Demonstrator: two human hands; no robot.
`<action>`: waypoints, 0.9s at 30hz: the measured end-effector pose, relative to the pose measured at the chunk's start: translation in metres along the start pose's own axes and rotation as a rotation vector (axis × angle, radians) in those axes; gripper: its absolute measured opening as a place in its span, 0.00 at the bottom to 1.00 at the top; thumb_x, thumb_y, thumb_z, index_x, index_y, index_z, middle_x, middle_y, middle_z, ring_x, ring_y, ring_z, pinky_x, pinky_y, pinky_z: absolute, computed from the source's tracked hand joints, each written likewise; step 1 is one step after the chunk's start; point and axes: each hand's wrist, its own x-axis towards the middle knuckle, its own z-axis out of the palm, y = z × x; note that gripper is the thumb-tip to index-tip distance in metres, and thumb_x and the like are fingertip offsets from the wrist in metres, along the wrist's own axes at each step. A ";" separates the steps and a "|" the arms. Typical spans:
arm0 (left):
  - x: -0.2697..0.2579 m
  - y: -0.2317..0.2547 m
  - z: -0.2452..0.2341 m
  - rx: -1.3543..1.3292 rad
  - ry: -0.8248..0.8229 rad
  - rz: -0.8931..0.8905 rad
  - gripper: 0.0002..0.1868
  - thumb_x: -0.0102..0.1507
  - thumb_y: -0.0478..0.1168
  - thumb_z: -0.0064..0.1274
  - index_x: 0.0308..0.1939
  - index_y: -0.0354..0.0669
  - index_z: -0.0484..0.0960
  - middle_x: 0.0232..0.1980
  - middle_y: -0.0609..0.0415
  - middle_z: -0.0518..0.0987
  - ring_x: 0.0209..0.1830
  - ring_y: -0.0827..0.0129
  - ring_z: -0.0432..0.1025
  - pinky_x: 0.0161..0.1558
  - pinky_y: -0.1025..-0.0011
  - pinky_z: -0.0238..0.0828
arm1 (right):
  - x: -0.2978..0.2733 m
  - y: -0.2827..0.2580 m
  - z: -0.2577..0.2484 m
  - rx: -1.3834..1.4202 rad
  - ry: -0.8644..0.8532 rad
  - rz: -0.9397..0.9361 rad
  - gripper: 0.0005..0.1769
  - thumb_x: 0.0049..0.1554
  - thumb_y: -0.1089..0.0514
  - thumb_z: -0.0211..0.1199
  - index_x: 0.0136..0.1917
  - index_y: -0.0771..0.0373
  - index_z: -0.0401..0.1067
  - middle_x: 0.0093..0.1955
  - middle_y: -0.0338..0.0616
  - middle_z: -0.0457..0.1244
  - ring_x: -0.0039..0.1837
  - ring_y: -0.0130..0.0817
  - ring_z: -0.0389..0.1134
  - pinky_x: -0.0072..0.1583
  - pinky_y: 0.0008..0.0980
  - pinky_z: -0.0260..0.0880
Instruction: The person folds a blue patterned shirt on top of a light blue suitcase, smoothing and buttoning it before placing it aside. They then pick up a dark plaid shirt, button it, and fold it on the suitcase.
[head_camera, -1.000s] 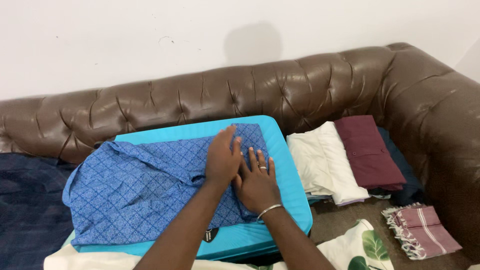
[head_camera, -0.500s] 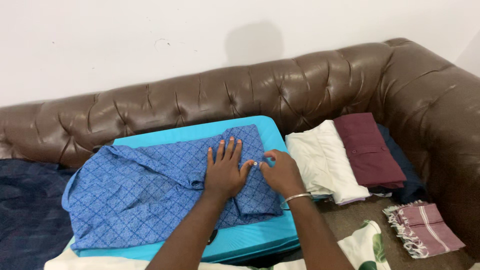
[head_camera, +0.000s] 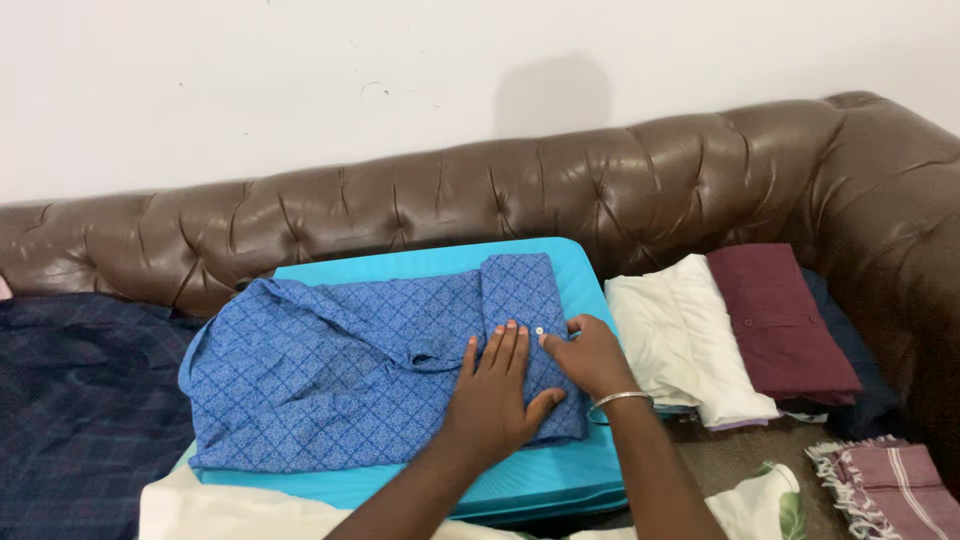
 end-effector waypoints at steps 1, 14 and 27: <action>-0.002 0.001 -0.002 0.030 -0.004 0.023 0.45 0.66 0.63 0.45 0.73 0.27 0.57 0.76 0.32 0.59 0.79 0.45 0.49 0.72 0.42 0.35 | -0.001 0.000 0.000 0.092 -0.018 -0.010 0.25 0.49 0.50 0.73 0.50 0.73 0.76 0.42 0.54 0.72 0.44 0.39 0.74 0.48 0.39 0.74; 0.003 -0.039 -0.009 -1.204 0.338 -0.482 0.26 0.71 0.53 0.43 0.63 0.36 0.77 0.54 0.49 0.81 0.54 0.68 0.72 0.59 0.70 0.68 | -0.041 -0.071 0.018 0.585 -0.271 -0.074 0.24 0.60 0.53 0.62 0.67 0.64 0.72 0.44 0.40 0.68 0.41 0.24 0.65 0.44 0.26 0.69; -0.017 -0.112 -0.030 -0.835 0.346 -0.669 0.13 0.66 0.43 0.54 0.37 0.33 0.80 0.29 0.54 0.79 0.28 0.77 0.65 0.32 0.69 0.65 | -0.081 -0.085 0.069 0.028 -0.071 -0.503 0.16 0.57 0.57 0.63 0.57 0.65 0.78 0.56 0.51 0.72 0.55 0.37 0.74 0.56 0.33 0.75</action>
